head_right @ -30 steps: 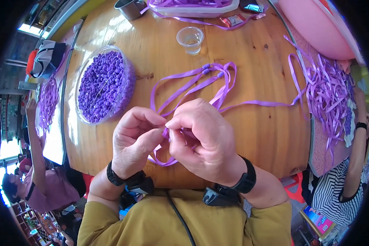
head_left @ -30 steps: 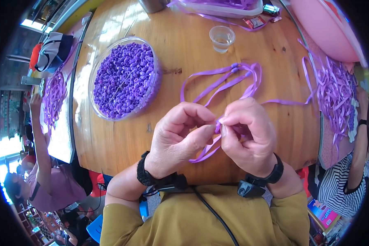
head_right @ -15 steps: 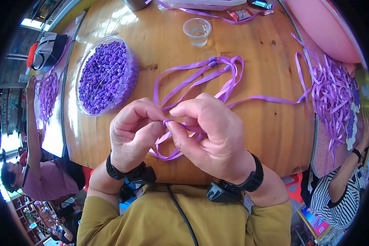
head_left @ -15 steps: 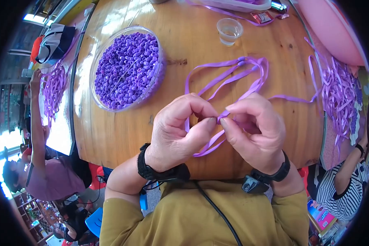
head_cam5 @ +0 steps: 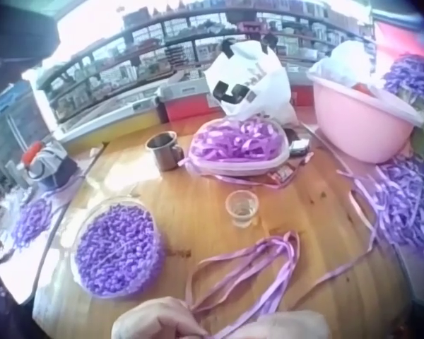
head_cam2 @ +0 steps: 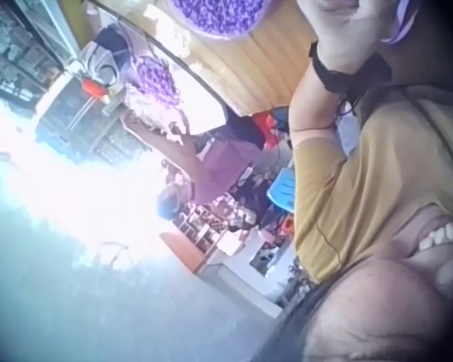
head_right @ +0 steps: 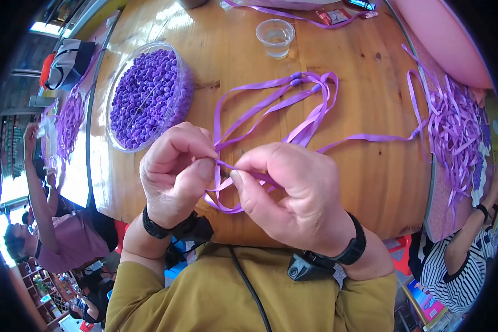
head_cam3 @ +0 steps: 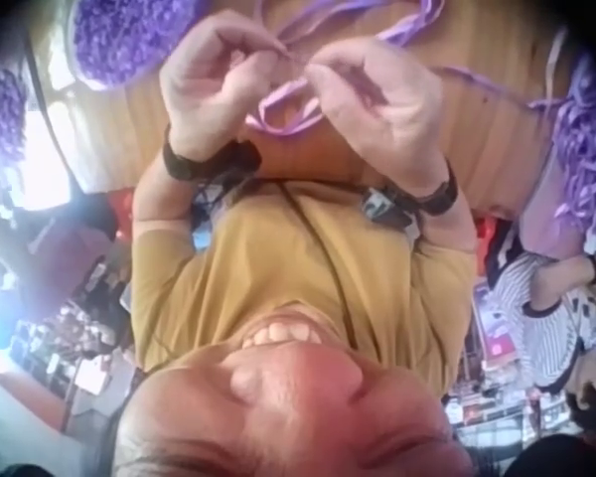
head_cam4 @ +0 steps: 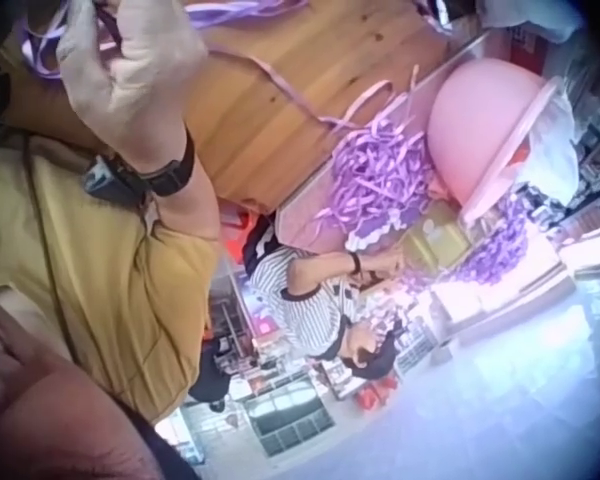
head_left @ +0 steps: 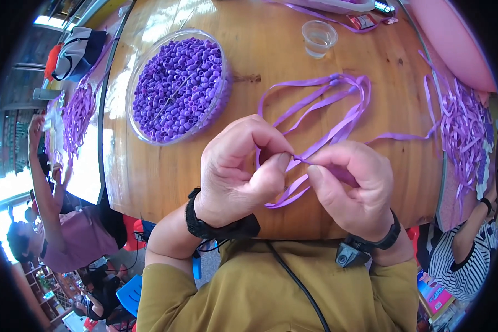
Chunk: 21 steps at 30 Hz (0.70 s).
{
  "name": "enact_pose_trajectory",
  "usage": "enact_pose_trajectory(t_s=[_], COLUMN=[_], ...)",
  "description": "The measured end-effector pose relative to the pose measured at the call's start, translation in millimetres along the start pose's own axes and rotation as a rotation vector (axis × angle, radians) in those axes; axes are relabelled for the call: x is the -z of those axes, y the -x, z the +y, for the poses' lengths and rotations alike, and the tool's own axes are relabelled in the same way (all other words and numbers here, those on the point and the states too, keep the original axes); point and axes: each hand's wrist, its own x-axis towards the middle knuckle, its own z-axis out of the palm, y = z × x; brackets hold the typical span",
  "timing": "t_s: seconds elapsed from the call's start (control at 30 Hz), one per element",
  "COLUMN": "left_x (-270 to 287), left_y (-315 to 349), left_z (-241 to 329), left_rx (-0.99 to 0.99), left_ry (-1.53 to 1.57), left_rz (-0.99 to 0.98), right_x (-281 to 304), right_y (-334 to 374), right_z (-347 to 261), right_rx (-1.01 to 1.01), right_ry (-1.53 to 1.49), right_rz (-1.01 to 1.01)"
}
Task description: Braid or tie long purple ribbons into knots and patterns at a workshop table.
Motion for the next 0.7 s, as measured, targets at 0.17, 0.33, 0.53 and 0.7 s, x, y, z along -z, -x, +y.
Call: enact_pose_trajectory(t_s=[0.17,0.33,0.53,0.7], left_x=[-3,0,4,1], left_y=[0,-1,-7,-9], left_z=[-1,1,10,11], left_rx=[-0.230,-0.279,-0.368,-0.481], left_ry=[-0.258,-0.326,-0.442,-0.776], left_rz=[0.030,0.017,-0.015,-0.129], right_x=[5,5,6,3], right_y=[0,0,0,-1], right_z=[-1,0,3,4], right_rx=[0.084,0.143,0.156,0.151], right_ry=[0.130,0.136,0.151,0.155], right_rz=[-0.057,-0.050,-0.041,-0.067])
